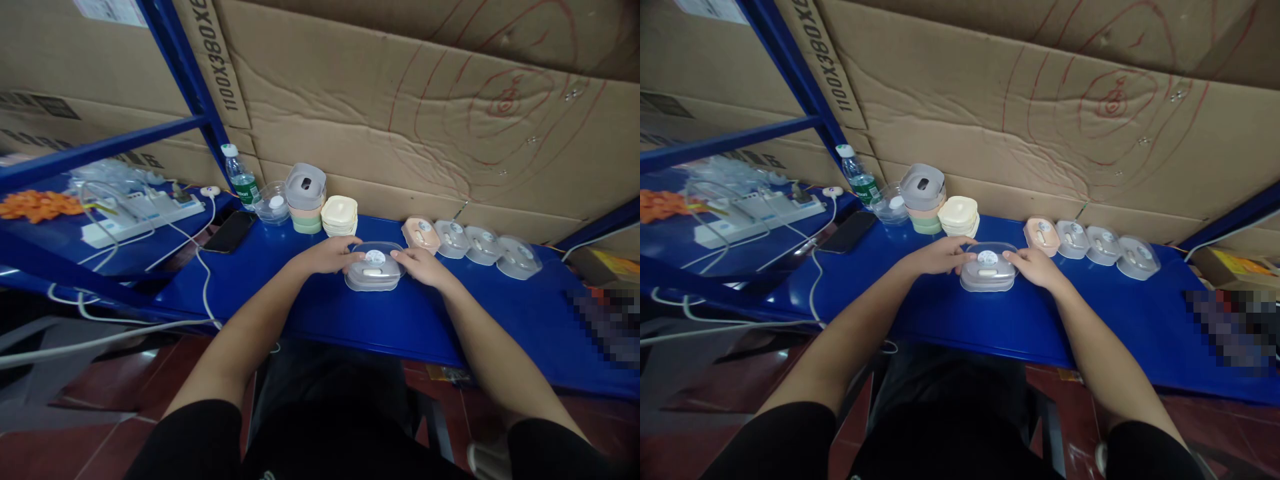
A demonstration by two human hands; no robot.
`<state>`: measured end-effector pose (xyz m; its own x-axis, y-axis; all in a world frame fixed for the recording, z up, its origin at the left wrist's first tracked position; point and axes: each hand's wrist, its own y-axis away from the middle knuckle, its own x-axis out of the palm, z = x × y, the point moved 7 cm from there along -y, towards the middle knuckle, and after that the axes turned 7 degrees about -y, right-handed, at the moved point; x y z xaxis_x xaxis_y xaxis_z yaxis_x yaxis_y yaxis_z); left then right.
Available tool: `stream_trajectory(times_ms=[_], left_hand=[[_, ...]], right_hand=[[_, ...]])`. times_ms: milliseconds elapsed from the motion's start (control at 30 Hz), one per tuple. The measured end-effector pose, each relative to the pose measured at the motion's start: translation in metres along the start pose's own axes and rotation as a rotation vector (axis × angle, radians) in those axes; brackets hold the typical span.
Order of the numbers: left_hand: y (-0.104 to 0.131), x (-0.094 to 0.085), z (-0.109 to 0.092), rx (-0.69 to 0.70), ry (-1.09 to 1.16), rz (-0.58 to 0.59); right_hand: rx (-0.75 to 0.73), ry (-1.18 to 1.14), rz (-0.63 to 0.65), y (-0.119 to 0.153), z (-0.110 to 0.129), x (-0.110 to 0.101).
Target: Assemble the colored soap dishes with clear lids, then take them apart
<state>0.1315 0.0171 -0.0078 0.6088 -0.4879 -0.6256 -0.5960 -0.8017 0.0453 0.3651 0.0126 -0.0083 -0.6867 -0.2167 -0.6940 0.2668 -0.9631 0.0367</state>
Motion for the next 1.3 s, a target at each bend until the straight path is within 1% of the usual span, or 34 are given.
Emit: stream_trajectory(times_ms=[67, 133, 200, 300, 367, 433, 500, 667, 733, 933, 1100, 1167, 1300], left_hand=[[-0.002, 0.004, 0.006, -0.008, -0.014, 0.051], [-0.004, 0.005, 0.011, -0.017, -0.028, 0.076], [-0.004, 0.006, 0.014, -0.026, -0.021, 0.107], [-0.001, 0.008, 0.011, -0.008, 0.021, 0.183], [0.001, 0.009, 0.007, 0.023, 0.018, 0.211], [0.002, 0.007, 0.004, 0.056, -0.033, 0.193], [0.002, 0.004, 0.002, 0.082, -0.101, 0.147], [-0.003, -0.002, 0.007, 0.103, -0.205, 0.031], [-0.004, -0.003, 0.009, 0.118, -0.224, 0.011], [-0.005, -0.001, 0.011, 0.14, -0.207, 0.058], [-0.005, -0.001, 0.008, 0.156, -0.198, 0.066], [-0.005, -0.001, 0.007, 0.137, -0.2, 0.061], [-0.004, -0.002, 0.007, 0.049, -0.198, 0.065]], right_hand=[[-0.003, 0.068, 0.048, 0.0, 0.0, 0.004], [-0.001, 0.135, 0.087, 0.0, 0.0, 0.009], [0.005, 0.191, 0.101, 0.0, 0.0, 0.011], [0.004, 0.242, 0.101, 0.001, 0.001, 0.012], [0.009, 0.257, 0.098, 0.001, 0.001, 0.011], [0.018, 0.267, 0.085, 0.001, 0.0, 0.01], [0.017, 0.289, 0.062, 0.0, -0.001, 0.008], [0.004, 0.335, -0.01, -0.002, -0.002, 0.003], [0.007, 0.336, -0.024, -0.003, -0.002, 0.002], [-0.006, 0.392, -0.009, 0.0, -0.001, 0.002], [-0.022, 0.412, -0.023, 0.001, 0.002, 0.002], [0.001, 0.406, -0.032, 0.0, 0.002, 0.002], [0.06, 0.355, -0.025, -0.003, -0.002, 0.005]])
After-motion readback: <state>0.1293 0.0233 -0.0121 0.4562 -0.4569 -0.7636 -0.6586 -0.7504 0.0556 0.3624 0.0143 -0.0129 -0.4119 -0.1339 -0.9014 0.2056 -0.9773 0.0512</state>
